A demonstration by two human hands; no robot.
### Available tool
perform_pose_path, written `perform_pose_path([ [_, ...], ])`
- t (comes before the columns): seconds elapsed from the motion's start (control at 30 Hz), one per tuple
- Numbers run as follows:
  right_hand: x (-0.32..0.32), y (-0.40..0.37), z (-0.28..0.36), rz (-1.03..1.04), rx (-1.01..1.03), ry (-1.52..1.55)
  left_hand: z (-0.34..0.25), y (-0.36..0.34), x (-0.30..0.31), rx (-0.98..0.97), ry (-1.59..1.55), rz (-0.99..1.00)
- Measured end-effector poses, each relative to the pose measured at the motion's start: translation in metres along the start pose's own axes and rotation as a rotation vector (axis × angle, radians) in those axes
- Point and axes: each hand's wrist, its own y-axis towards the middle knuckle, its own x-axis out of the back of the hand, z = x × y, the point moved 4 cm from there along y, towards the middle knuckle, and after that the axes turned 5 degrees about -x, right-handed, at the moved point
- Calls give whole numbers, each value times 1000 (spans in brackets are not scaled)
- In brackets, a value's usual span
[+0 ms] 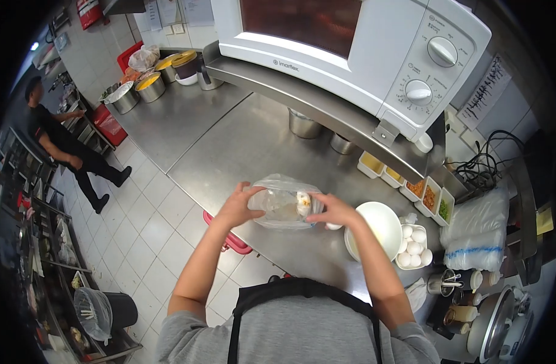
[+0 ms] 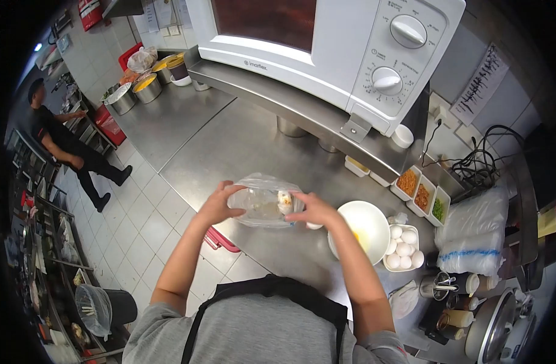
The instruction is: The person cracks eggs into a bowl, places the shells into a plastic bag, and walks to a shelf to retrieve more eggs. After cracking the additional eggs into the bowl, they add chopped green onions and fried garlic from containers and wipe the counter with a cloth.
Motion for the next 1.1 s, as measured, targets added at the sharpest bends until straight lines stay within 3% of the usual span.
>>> perform_pose_path([
  [0.03,12,-10,2,63,63,162,-11,-3,12,-76,18,-57],
  [0.13,40,-38,-16,185,133,739,-30,-4,32,123,-287,75],
  [0.23,44,-69,-56,-9,29,1447,-55,-13,48,40,-115,-74],
  [0.37,30,-156,-95,-201,-17,1732,-117,-20,44,-81,-153,-196],
  [0.47,12,-213,-127,-425,89,1573,-146,-10,-16,-323,-520,-4],
  [0.53,-2,-238,-141,-434,120,1515,-171,1,-65,-328,-537,226],
  [0.57,-9,-248,-143,-465,92,1483,-157,16,-112,-324,-352,195],
  [0.63,-19,-259,-142,-530,63,1463,-154,39,-161,-143,-319,289],
  [0.7,-32,-261,-151,-708,-17,1321,-167,52,-181,224,-615,538],
  [0.77,-38,-260,-159,-866,-52,1156,-163,51,-193,179,-697,527],
  [0.9,-26,-261,-133,-1191,240,734,-157,29,-197,151,-796,484],
  [1.0,-30,-256,-126,-1171,224,216,-156,7,-192,167,-862,449],
  [1.03,-33,-249,-129,-1082,203,151,-156,-1,-192,167,-877,432],
  [1.1,-36,-252,-130,-1091,216,158,-155,-14,-190,194,-877,430],
])
